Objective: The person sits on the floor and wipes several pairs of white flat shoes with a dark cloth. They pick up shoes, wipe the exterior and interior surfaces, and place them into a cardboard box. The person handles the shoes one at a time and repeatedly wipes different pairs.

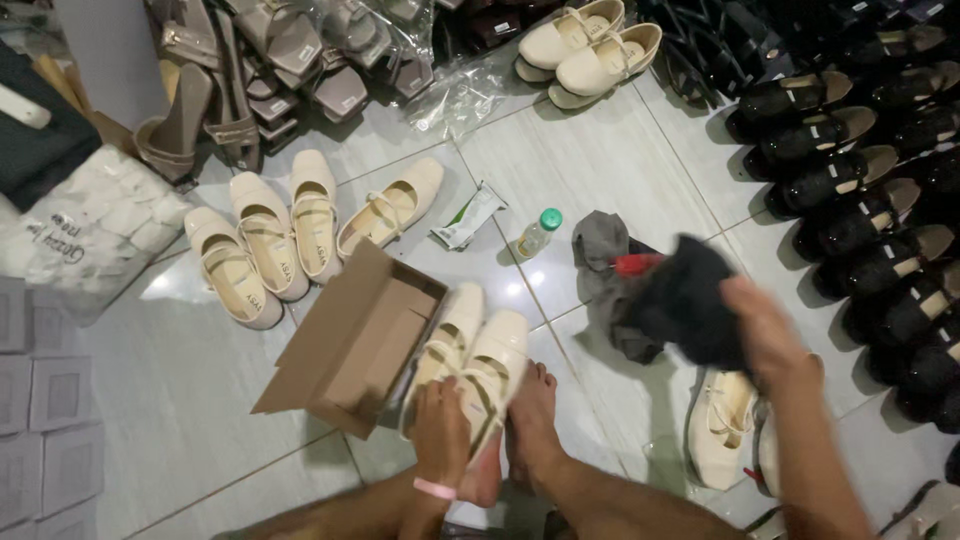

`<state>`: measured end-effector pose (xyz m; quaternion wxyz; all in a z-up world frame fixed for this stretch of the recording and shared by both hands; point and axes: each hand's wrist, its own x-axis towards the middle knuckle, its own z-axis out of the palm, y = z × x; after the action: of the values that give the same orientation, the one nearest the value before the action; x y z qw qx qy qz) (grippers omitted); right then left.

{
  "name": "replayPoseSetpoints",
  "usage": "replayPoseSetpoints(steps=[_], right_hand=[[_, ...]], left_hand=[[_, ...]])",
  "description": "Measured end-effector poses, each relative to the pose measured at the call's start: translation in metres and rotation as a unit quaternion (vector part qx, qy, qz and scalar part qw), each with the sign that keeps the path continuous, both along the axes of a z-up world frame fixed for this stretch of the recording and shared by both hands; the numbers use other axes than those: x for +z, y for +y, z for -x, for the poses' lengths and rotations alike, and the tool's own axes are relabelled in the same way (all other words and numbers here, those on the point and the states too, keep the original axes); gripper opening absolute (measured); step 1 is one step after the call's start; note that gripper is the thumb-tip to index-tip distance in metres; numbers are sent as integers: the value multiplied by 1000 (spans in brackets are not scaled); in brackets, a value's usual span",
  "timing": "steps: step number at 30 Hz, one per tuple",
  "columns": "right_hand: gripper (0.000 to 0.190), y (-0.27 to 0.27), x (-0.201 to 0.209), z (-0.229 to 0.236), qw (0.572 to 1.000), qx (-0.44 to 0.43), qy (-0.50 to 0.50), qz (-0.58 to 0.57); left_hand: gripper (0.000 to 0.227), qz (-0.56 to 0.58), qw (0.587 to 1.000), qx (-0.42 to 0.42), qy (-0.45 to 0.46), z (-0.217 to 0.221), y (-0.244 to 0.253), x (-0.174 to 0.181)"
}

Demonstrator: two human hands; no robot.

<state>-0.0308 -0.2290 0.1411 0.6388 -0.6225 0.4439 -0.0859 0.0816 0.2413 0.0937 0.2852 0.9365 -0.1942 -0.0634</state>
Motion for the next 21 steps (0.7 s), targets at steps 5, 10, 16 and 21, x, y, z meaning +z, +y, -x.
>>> replayPoseSetpoints(steps=[5, 10, 16, 21], right_hand=[[67, 99, -52, -25, 970, 39, -139, -198], [50, 151, -65, -5, 926, 145, -67, -341], [49, 173, -97, 3, 938, 211, 78, -262], [49, 158, -110, 4, 932, 198, 59, -298]], left_hand=[[34, 56, 992, 109, 23, -9, -1, -35], [41, 160, 975, 134, 73, -27, 9, -16], [50, 224, 971, 72, 45, -46, 35, 39], [57, 294, 946, -135, 28, -42, -9, 67]])
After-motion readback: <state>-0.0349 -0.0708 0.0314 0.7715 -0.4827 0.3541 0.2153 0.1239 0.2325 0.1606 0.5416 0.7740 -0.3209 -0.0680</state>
